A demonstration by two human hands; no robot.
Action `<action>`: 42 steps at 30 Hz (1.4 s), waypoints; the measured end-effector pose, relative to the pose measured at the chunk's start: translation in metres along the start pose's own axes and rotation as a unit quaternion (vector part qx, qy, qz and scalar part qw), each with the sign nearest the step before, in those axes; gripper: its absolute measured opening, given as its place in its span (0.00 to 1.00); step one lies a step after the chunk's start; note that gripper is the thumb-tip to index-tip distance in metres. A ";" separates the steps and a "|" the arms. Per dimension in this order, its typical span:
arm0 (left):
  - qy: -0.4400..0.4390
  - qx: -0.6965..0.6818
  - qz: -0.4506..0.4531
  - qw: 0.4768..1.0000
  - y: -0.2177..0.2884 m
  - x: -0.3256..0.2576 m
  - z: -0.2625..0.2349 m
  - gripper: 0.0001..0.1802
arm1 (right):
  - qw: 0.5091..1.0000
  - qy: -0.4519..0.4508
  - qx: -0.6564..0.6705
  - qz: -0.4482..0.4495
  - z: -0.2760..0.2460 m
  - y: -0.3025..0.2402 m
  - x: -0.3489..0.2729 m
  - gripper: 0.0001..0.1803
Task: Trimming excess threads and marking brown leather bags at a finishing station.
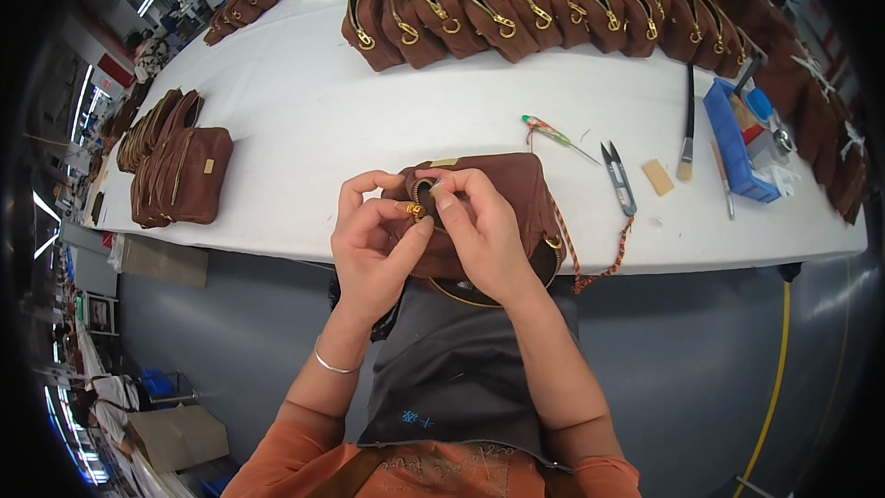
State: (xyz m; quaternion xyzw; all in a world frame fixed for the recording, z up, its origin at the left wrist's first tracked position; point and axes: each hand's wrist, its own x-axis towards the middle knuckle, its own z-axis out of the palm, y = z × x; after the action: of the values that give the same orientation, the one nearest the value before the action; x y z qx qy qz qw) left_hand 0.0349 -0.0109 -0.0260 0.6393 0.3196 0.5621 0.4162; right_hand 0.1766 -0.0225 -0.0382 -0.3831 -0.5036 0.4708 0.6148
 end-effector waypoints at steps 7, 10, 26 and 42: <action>-0.098 0.077 0.053 0.991 -0.008 0.008 -0.012 0.06 | 0.998 -0.017 -0.005 0.068 -0.008 -0.002 0.000 0.08; -0.086 0.040 -0.004 0.996 -0.002 0.006 -0.011 0.07 | 0.993 -0.019 0.109 0.049 -0.012 0.000 0.001 0.08; -0.062 0.196 0.192 0.960 0.015 -0.004 0.003 0.10 | 0.913 0.106 -0.364 -0.150 0.003 -0.049 -0.043 0.07; -0.161 0.257 0.317 0.899 0.012 0.006 0.002 0.11 | 0.981 0.048 -0.177 0.054 -0.017 -0.056 -0.051 0.06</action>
State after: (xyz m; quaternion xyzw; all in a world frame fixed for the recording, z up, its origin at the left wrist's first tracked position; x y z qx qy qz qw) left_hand 0.0371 -0.0116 -0.0130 0.8731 0.1623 0.4521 0.0830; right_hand 0.2017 -0.0866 -0.0022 -0.5349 -0.5276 0.3873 0.5343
